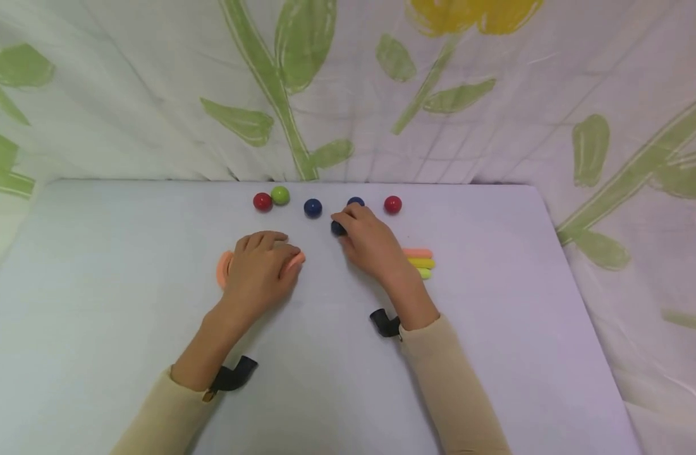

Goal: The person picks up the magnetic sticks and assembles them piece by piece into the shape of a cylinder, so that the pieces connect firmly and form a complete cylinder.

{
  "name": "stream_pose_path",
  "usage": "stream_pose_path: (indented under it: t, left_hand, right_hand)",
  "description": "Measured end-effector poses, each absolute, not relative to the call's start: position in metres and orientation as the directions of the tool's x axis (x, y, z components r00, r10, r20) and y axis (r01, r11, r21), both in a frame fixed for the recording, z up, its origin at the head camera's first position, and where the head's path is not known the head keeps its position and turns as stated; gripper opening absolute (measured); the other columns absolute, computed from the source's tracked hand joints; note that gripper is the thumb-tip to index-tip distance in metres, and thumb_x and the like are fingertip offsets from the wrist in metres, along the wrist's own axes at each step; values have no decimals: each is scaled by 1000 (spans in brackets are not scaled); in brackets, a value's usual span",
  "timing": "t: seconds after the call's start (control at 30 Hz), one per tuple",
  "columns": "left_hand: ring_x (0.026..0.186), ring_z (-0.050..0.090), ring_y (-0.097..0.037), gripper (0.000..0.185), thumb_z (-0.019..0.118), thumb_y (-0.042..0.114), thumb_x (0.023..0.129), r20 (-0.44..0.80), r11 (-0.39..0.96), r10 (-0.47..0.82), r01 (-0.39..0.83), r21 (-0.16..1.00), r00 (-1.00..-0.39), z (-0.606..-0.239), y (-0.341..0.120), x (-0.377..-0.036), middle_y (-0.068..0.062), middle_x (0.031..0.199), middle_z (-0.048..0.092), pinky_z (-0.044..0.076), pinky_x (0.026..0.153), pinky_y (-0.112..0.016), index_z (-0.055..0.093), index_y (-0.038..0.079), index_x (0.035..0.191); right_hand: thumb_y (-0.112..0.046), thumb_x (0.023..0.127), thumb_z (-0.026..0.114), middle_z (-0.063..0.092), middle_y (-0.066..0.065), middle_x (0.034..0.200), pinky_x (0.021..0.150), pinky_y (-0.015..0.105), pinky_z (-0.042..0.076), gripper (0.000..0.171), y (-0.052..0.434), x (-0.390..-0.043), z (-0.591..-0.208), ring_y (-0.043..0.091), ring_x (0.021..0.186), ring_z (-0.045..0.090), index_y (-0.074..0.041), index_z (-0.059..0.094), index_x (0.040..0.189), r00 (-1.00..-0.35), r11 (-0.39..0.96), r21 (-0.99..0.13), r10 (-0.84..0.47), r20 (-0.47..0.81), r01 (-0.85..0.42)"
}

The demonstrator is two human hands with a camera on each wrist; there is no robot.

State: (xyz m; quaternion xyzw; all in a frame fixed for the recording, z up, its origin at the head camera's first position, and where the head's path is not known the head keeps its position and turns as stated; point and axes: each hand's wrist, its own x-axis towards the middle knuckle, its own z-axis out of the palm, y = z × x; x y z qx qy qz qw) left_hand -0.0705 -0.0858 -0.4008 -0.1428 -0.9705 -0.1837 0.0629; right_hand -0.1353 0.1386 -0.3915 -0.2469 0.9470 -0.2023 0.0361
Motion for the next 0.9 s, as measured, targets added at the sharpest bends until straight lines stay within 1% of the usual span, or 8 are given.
stream_pose_path:
  t: [0.17, 0.27, 0.37, 0.43, 0.5, 0.63, 0.8, 0.9]
  left_hand:
    - [120, 60, -35, 20, 70, 27, 103, 195, 896, 275, 325, 302, -941, -402, -81, -69, -7, 111, 76, 36, 112, -60, 82, 14, 112]
    - [115, 61, -34, 21, 69, 28, 103, 181, 899, 283, 326, 293, -942, -401, -79, -69, -6, 104, 79, 35, 110, -60, 82, 15, 114]
    - [111, 62, -34, 23, 69, 28, 104, 146, 900, 293, 324, 292, -945, -398, -77, -67, -8, 104, 79, 38, 107, -58, 80, 13, 118]
    - [107, 63, -33, 24, 69, 27, 104, 133, 888, 309, 335, 314, -942, -397, -76, -66, -9, 106, 78, 44, 99, -52, 79, 12, 119]
    - [103, 66, -31, 25, 69, 27, 104, 125, 865, 322, 346, 362, -938, -395, -75, -65, -10, 106, 77, 50, 93, -48, 79, 11, 120]
    - [92, 71, -23, 25, 69, 29, 105, 83, 777, 333, 323, 541, -939, -390, -72, -62, -5, 102, 78, 56, 81, -39, 81, 12, 118]
    - [85, 75, -11, 27, 67, 36, 105, -95, 649, 309, 136, 749, -946, -384, -71, -60, 4, 84, 79, 58, 82, -35, 78, 18, 121]
    - [87, 77, -9, 29, 66, 38, 105, -165, 598, 279, 37, 801, -946, -382, -69, -59, 4, 89, 80, 58, 86, -36, 77, 18, 122]
  right_hand:
    - [-9, 99, 74, 65, 16, 132, 110, 44, 54, 41, 138, -134, -392, 30, 120, 63, -4, 66, 138, -879, 798, -408, -476, 26, -444]
    - [-9, 99, 74, 66, 16, 132, 110, 44, 54, 40, 138, -134, -392, 30, 120, 65, -4, 66, 138, -881, 800, -410, -472, 22, -438]
    - [-10, 99, 74, 67, 15, 132, 110, 44, 54, 40, 138, -135, -392, 30, 120, 65, -4, 66, 138, -883, 804, -405, -469, 18, -435]
    - [-10, 99, 74, 67, 15, 132, 110, 44, 54, 40, 138, -135, -392, 30, 121, 66, -4, 66, 138, -882, 803, -404, -471, 18, -437]
    - [-11, 99, 74, 67, 16, 132, 111, 45, 53, 40, 138, -135, -392, 31, 122, 66, -4, 65, 138, -881, 802, -406, -473, 15, -437]
    - [-13, 99, 74, 65, 16, 135, 112, 45, 52, 41, 138, -136, -392, 31, 124, 65, -3, 65, 138, -883, 802, -416, -470, 1, -428]
    - [-16, 100, 74, 66, 14, 135, 112, 46, 52, 43, 140, -136, -391, 30, 124, 65, -5, 63, 140, -884, 798, -446, -466, -31, -405]
    - [-16, 100, 74, 66, 14, 135, 110, 47, 52, 44, 144, -135, -392, 30, 122, 65, -6, 63, 142, -881, 772, -492, -473, -23, -402]
